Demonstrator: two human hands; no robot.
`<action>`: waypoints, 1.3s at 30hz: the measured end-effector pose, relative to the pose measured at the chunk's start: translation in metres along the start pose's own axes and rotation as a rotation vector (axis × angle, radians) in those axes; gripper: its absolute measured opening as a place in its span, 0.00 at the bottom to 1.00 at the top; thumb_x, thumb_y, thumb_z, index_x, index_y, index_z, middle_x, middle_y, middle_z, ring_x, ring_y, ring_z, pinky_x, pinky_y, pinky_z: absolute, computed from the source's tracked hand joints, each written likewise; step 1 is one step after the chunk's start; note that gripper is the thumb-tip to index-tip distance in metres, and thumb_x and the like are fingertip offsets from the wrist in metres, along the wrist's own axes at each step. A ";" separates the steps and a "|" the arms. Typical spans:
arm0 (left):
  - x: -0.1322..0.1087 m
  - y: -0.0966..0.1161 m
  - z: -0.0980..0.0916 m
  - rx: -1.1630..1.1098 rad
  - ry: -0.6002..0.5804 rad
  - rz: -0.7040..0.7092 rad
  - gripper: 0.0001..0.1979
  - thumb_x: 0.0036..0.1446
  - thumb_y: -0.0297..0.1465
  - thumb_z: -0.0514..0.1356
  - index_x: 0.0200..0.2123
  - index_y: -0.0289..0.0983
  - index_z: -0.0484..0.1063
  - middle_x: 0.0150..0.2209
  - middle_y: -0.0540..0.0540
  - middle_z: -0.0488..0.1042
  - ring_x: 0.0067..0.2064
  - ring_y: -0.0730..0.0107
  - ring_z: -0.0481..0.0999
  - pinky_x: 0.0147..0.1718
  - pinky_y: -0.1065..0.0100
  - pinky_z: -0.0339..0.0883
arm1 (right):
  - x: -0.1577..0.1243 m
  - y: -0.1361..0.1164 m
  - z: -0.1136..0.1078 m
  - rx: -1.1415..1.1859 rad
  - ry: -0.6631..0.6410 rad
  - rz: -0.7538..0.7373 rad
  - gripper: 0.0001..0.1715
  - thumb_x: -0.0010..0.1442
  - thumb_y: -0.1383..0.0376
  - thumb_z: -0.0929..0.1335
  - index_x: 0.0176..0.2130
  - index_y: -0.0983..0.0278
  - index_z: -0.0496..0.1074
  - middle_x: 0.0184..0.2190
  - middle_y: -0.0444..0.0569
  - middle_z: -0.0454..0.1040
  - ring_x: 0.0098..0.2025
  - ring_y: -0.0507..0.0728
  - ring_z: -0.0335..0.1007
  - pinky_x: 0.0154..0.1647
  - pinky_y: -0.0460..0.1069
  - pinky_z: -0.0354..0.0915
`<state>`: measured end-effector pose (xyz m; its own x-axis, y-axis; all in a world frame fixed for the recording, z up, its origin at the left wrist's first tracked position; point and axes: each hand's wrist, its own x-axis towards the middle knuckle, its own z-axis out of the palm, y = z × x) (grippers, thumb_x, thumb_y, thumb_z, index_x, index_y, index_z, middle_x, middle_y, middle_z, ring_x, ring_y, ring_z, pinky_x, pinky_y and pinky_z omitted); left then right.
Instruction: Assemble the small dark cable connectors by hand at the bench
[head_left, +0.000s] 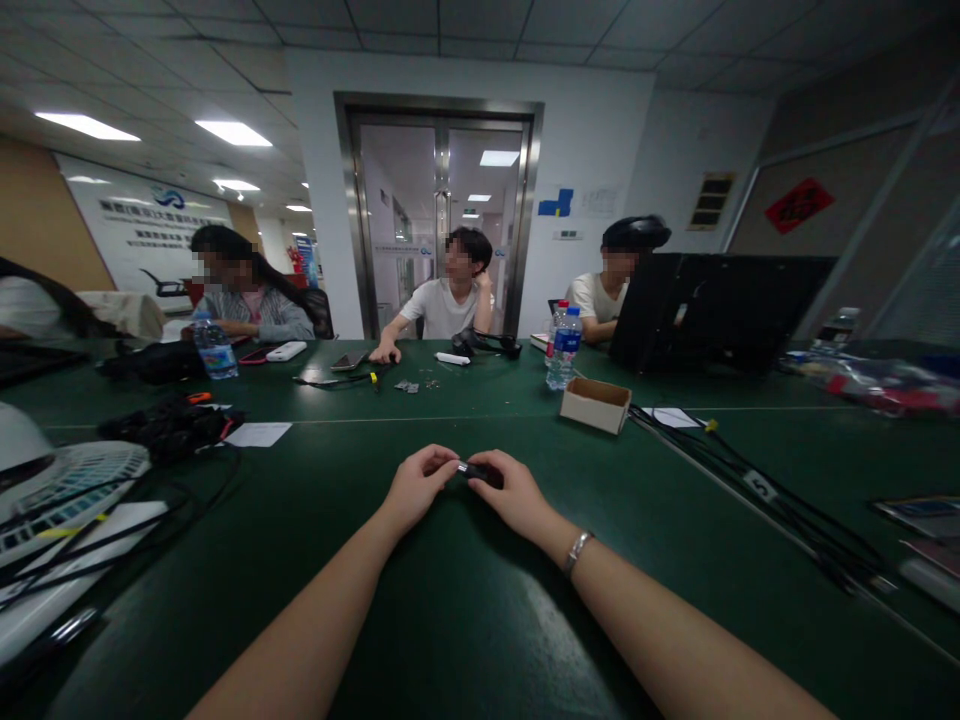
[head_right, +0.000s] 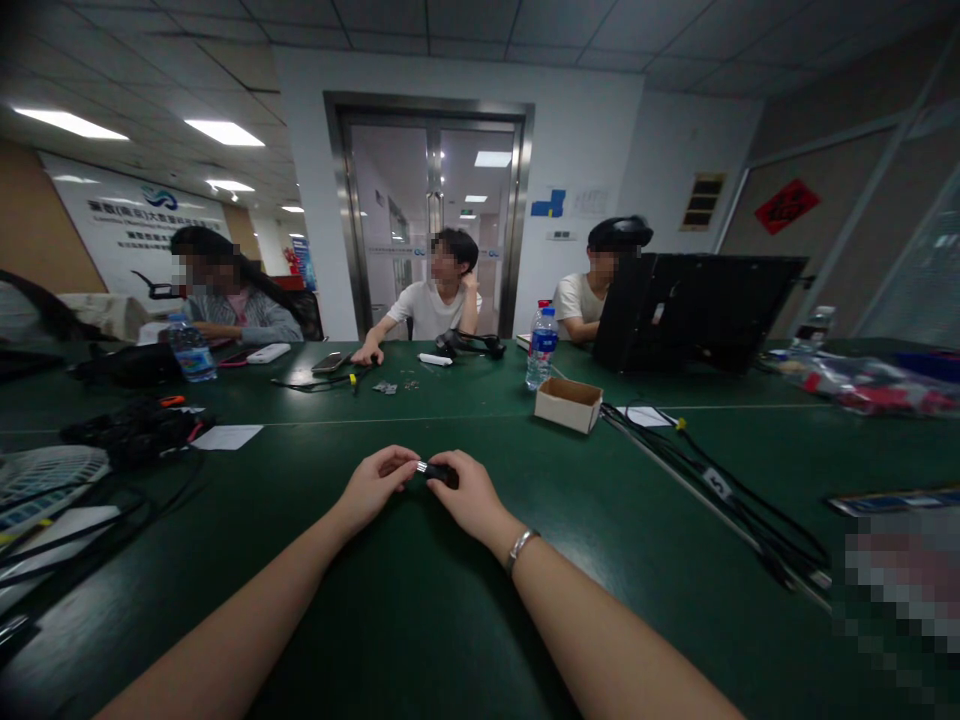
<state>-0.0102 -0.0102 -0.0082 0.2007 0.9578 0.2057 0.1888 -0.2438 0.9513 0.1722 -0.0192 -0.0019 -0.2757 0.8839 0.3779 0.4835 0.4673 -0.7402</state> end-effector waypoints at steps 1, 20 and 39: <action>0.000 0.001 0.000 -0.013 -0.008 0.005 0.13 0.51 0.39 0.59 0.37 0.37 0.71 0.36 0.47 0.73 0.37 0.67 0.72 0.33 0.69 0.65 | 0.000 0.000 0.000 0.001 0.000 0.003 0.14 0.52 0.68 0.69 0.41 0.63 0.72 0.37 0.47 0.72 0.35 0.52 0.67 0.38 0.48 0.64; -0.003 0.009 0.001 -0.065 0.027 -0.027 0.16 0.50 0.37 0.60 0.42 0.37 0.69 0.42 0.43 0.72 0.40 0.65 0.73 0.32 0.69 0.66 | 0.000 -0.002 0.000 -0.005 -0.006 0.007 0.14 0.52 0.69 0.68 0.41 0.63 0.72 0.36 0.47 0.72 0.35 0.53 0.67 0.37 0.49 0.64; -0.006 0.017 0.000 -0.047 -0.015 -0.003 0.10 0.48 0.33 0.60 0.36 0.36 0.71 0.36 0.45 0.74 0.38 0.66 0.73 0.34 0.68 0.65 | 0.000 0.003 0.000 0.007 0.000 0.006 0.14 0.52 0.68 0.68 0.41 0.63 0.72 0.37 0.47 0.72 0.36 0.52 0.68 0.38 0.48 0.65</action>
<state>-0.0081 -0.0201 0.0070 0.2147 0.9560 0.1999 0.1445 -0.2335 0.9616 0.1734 -0.0175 -0.0045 -0.2727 0.8867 0.3733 0.4794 0.4617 -0.7463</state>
